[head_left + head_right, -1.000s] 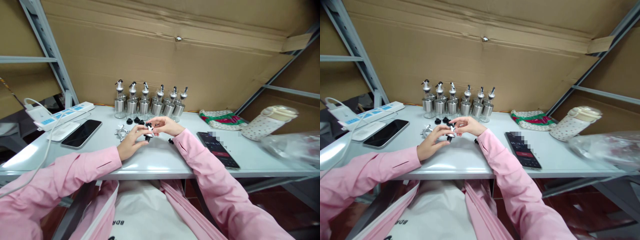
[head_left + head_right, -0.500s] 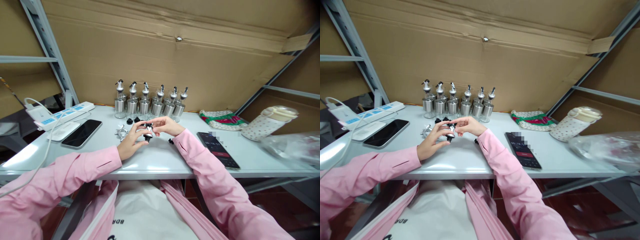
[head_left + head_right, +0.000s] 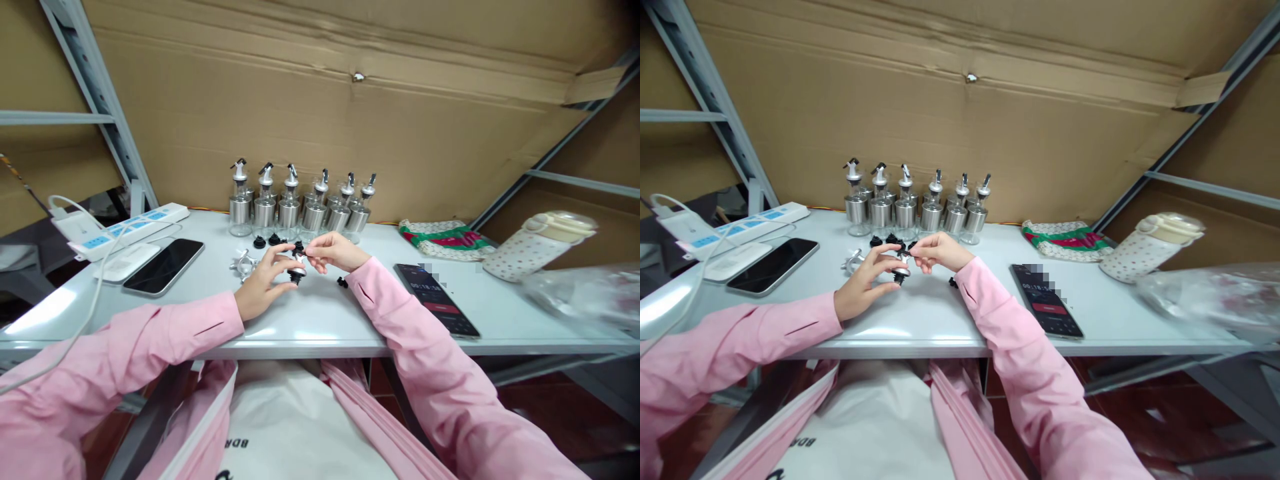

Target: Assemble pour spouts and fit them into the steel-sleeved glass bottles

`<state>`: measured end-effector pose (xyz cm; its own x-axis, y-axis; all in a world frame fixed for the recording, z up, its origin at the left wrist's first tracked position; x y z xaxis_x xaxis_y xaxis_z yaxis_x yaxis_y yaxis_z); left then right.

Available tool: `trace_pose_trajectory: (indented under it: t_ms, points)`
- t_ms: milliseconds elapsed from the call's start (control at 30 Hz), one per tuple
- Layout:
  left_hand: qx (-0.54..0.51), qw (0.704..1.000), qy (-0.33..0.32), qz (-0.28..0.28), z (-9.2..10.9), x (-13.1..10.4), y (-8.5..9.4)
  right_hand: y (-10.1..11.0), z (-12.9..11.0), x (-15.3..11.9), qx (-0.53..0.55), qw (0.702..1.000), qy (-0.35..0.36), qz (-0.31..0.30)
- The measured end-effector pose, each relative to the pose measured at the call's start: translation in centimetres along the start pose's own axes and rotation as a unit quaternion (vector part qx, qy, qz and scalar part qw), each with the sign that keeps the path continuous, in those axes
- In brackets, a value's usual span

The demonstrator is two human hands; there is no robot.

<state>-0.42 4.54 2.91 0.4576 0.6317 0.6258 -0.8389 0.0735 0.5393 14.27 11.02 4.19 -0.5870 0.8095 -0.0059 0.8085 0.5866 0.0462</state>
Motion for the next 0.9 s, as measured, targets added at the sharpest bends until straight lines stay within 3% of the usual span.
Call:
trace_pose_trajectory:
  t_ms: [200, 900]
  points:
    - [0.005, 1.0, -0.006, 0.003, -0.05, -0.07, 0.1, 0.07, 0.02, 0.08, 0.037, 0.999, 0.007, -0.015]
    - [0.014, 1.0, -0.019, 0.01, 0.28, -0.07, 0.15, 0.38, 0.11, 0.3, 0.075, 0.997, 0.005, 0.024]
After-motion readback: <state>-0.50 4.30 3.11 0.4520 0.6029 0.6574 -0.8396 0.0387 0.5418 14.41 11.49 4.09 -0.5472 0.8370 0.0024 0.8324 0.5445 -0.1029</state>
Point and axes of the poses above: each hand's wrist, its own x-axis towards the middle knuckle, its own y-axis out of the back of the hand, z = x × y, the point moved 5 cm from there along x, towards the middle knuckle, and after that the axes turned 4 degrees about z, right-handed, at the moved point
